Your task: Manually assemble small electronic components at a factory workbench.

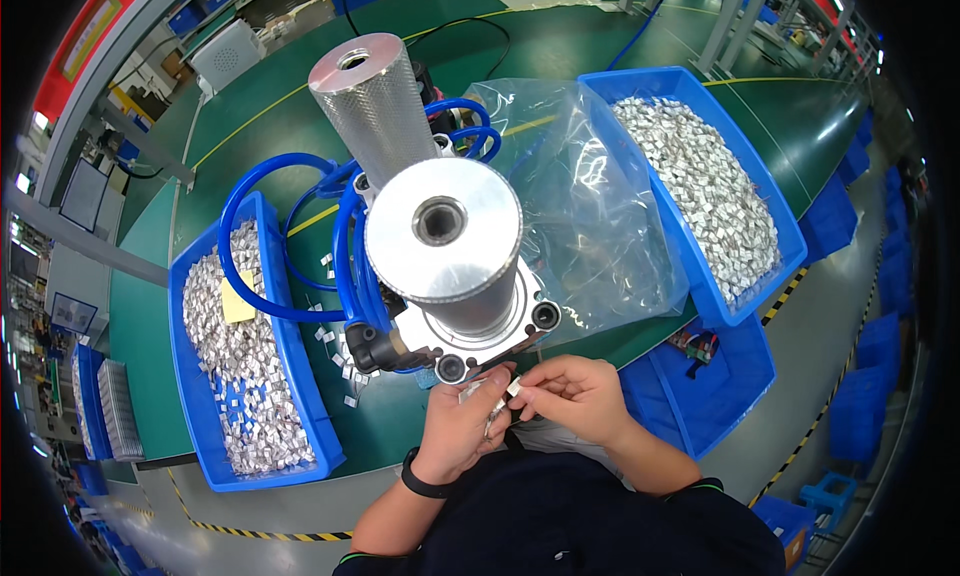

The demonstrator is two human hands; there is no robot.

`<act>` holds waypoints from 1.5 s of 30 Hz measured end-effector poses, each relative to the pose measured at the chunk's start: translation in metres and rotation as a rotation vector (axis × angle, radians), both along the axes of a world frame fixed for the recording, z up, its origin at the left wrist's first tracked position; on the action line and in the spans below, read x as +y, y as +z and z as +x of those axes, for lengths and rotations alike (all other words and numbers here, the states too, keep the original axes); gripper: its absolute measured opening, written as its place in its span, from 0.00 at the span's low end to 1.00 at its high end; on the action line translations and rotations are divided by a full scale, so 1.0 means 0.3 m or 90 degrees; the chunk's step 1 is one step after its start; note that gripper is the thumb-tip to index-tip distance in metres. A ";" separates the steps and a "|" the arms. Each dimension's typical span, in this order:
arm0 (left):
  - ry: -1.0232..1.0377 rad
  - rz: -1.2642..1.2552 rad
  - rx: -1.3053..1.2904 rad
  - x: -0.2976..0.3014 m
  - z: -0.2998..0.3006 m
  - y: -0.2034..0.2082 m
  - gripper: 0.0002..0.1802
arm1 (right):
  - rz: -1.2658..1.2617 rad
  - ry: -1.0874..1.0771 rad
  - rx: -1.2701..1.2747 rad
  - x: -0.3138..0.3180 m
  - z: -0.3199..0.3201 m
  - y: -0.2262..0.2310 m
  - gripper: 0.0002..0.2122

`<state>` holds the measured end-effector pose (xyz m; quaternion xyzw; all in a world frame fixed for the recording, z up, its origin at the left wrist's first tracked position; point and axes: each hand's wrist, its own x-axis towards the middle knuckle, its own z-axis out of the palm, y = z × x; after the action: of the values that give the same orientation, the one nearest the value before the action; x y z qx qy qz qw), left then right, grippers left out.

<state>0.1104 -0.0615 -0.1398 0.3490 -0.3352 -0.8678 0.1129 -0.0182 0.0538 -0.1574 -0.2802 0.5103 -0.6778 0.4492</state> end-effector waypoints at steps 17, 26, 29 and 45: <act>0.066 0.014 -0.034 -0.003 0.045 -0.025 0.12 | 0.031 -0.109 0.271 -0.074 0.019 -0.036 0.07; 0.075 0.017 -0.035 -0.002 0.049 -0.031 0.12 | 0.042 -0.105 0.276 -0.083 0.016 -0.020 0.06; 0.072 0.009 -0.033 -0.001 0.051 -0.031 0.12 | 0.033 -0.112 0.280 -0.085 0.018 -0.025 0.06; 0.054 0.001 -0.024 0.020 0.056 0.005 0.13 | -0.045 -0.083 0.172 0.024 0.015 0.001 0.05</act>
<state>0.1272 -0.0556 -0.1382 0.3794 -0.3220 -0.8556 0.1427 -0.0136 0.0611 -0.1571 -0.3504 0.5592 -0.6792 0.3213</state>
